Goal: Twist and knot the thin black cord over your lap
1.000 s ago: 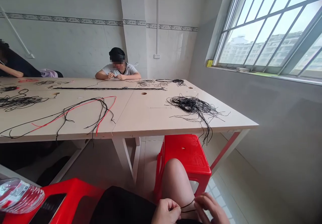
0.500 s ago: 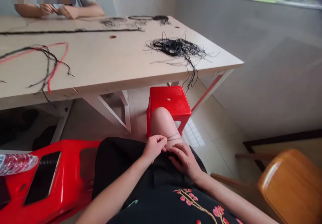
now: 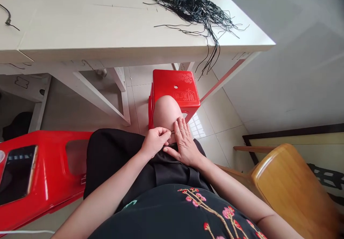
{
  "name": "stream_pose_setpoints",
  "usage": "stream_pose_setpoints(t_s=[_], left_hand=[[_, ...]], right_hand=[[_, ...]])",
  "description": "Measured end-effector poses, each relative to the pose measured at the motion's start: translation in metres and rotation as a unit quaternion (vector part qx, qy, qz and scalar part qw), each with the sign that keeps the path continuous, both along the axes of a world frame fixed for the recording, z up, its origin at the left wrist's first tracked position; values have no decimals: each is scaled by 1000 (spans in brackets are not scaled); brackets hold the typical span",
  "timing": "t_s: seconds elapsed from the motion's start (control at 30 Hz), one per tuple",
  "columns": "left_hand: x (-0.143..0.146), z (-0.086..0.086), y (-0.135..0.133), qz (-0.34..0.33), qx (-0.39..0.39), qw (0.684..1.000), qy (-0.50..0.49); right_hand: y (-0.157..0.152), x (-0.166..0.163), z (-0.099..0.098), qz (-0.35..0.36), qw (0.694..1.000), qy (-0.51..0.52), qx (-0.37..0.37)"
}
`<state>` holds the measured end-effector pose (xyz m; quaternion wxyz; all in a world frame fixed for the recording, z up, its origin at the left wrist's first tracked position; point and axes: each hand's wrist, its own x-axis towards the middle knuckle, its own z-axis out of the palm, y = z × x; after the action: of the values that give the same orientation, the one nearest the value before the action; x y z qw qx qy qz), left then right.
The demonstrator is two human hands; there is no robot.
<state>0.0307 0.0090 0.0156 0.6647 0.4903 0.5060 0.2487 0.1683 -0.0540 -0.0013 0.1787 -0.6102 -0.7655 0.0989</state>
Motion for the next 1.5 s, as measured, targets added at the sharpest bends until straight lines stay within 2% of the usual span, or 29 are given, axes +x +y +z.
stream_pose_setpoints(t_s=[0.37, 0.67, 1.5], left_hand=[[-4, -5, 6, 11, 32, 999, 4], [-1, 4, 17, 20, 67, 997, 17], [0, 19, 45, 96, -54, 993, -44]], right_hand=[[10, -5, 1, -29, 999, -14, -13], [31, -3, 7, -36, 999, -20, -30], [78, -6, 19, -35, 997, -72, -20]])
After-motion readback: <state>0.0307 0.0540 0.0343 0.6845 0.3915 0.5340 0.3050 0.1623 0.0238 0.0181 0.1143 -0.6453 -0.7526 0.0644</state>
